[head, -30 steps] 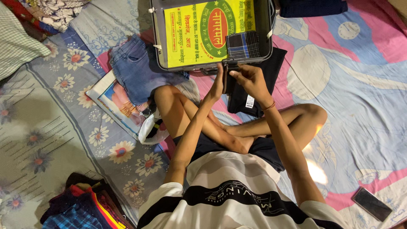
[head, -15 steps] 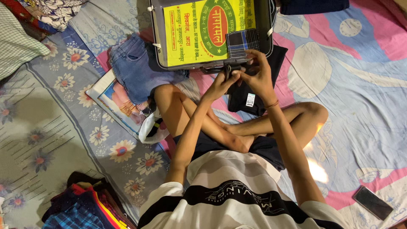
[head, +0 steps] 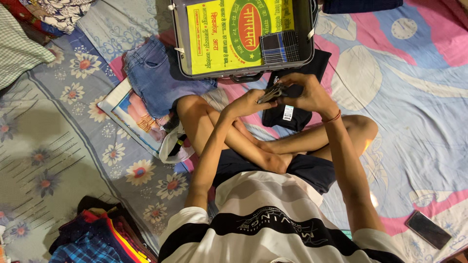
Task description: The person sits on a bed and packs a suitcase. They fold a black t-shirt and place it on the bed, then open a grey suitcase and place a folded checkered cloth inside. They then fold a black belt and place it in the suitcase, followed by a black pouch. Finally, they unfold and refold the black t-shirt before placing it into the suitcase.
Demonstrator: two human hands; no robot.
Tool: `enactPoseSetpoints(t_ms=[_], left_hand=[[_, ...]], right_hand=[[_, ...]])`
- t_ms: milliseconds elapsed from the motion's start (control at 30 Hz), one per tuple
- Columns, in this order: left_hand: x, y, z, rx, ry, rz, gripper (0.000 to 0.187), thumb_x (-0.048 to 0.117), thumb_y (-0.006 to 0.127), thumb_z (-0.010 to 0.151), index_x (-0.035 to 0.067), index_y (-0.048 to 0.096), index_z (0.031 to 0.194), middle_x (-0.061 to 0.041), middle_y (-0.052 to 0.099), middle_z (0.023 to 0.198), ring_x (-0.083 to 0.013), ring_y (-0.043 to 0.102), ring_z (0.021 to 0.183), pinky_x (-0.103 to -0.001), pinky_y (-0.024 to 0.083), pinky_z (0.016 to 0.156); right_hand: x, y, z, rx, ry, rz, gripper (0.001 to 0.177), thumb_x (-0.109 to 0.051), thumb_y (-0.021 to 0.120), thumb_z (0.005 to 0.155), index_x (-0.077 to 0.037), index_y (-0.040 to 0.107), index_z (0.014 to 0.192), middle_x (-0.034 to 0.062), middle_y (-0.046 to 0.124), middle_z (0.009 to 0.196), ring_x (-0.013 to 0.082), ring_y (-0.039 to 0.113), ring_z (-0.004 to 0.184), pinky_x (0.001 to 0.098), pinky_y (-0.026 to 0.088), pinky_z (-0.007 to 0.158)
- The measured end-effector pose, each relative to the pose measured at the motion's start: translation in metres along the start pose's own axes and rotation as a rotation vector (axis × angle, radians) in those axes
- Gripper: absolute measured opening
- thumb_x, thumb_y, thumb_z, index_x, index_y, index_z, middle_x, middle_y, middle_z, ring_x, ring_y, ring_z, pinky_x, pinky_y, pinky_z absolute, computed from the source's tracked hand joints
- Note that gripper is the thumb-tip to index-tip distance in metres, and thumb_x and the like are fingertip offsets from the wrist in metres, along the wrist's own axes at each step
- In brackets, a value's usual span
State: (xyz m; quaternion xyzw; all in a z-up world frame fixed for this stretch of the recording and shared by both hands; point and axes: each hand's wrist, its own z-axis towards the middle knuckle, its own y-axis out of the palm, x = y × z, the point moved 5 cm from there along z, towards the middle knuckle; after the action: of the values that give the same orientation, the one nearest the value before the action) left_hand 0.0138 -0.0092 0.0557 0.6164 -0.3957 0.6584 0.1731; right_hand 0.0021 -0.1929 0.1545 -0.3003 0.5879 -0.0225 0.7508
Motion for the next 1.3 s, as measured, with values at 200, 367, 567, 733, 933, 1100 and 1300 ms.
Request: enactPoseSetpoints(t_ms=[200, 367, 567, 733, 933, 1100, 1300], left_hand=[[0.025, -0.024, -0.009, 0.387, 0.374, 0.152, 0.042, 0.017, 0.084, 0.086, 0.000, 0.070, 0.122, -0.013, 0.061, 0.113, -0.0199, 0.067, 0.094, -0.033, 0.054, 0.083], [0.015, -0.021, 0.001, 0.425, 0.256, 0.265, 0.036, 0.019, 0.085, 0.087, 0.002, 0.074, 0.118, -0.008, 0.062, 0.098, -0.0234, 0.067, 0.088, -0.034, 0.054, 0.079], [0.005, -0.035, 0.025, 0.385, 0.213, 0.332, 0.038, 0.024, 0.083, 0.088, 0.000, 0.073, 0.116, -0.010, 0.070, 0.110, -0.0265, 0.071, 0.090, -0.037, 0.056, 0.078], [-0.011, -0.070, 0.077, 0.411, 0.229, 0.355, 0.033, 0.023, 0.084, 0.085, 0.006, 0.077, 0.112, -0.007, 0.074, 0.109, -0.0267, 0.073, 0.097, -0.037, 0.058, 0.086], [-0.057, -0.084, 0.141, 0.301, 0.127, 0.391, 0.029, 0.013, 0.082, 0.083, 0.005, 0.077, 0.111, -0.007, 0.074, 0.110, -0.0295, 0.069, 0.103, -0.039, 0.054, 0.090], [-0.113, -0.079, 0.181, 0.271, 0.002, 0.356, 0.028, 0.008, 0.085, 0.079, 0.005, 0.078, 0.106, -0.007, 0.071, 0.107, -0.0290, 0.068, 0.102, -0.039, 0.054, 0.087], [-0.158, -0.096, 0.239, 0.408, -0.013, 0.527, 0.021, -0.008, 0.074, 0.082, 0.001, 0.076, 0.100, -0.007, 0.067, 0.106, -0.0264, 0.067, 0.099, -0.037, 0.057, 0.080]], right_hand=[[0.030, -0.013, -0.008, 0.145, 0.134, 0.099, 0.040, -0.007, 0.085, 0.081, 0.000, 0.069, 0.116, 0.0063, 0.074, 0.108, 0.0135, 0.070, 0.101, 0.0302, 0.055, 0.096], [0.043, -0.010, -0.006, 0.173, 0.185, 0.161, 0.044, -0.005, 0.086, 0.079, -0.001, 0.067, 0.118, 0.0043, 0.071, 0.105, 0.0119, 0.067, 0.099, 0.0291, 0.055, 0.093], [0.056, -0.022, 0.016, 0.070, 0.147, 0.155, 0.051, 0.000, 0.081, 0.078, -0.003, 0.067, 0.127, 0.0027, 0.071, 0.116, 0.0126, 0.065, 0.098, 0.0294, 0.054, 0.094], [0.087, -0.043, 0.055, 0.046, 0.104, -0.026, 0.044, -0.003, 0.080, 0.079, -0.003, 0.072, 0.122, 0.0093, 0.072, 0.111, 0.0185, 0.069, 0.094, 0.0321, 0.057, 0.085], [0.149, -0.050, 0.097, 0.029, 0.002, -0.382, 0.034, -0.014, 0.081, 0.076, -0.005, 0.075, 0.109, 0.0172, 0.075, 0.102, 0.0336, 0.072, 0.090, 0.0403, 0.057, 0.081], [0.210, -0.038, 0.119, -0.020, 0.093, -0.566, 0.031, -0.015, 0.079, 0.074, -0.008, 0.076, 0.104, 0.0173, 0.073, 0.098, 0.0386, 0.070, 0.091, 0.0468, 0.056, 0.079], [0.253, -0.036, 0.161, 0.080, -0.012, -0.796, 0.034, -0.012, 0.078, 0.071, -0.006, 0.069, 0.103, 0.0126, 0.065, 0.103, 0.0343, 0.065, 0.102, 0.0446, 0.056, 0.079]])
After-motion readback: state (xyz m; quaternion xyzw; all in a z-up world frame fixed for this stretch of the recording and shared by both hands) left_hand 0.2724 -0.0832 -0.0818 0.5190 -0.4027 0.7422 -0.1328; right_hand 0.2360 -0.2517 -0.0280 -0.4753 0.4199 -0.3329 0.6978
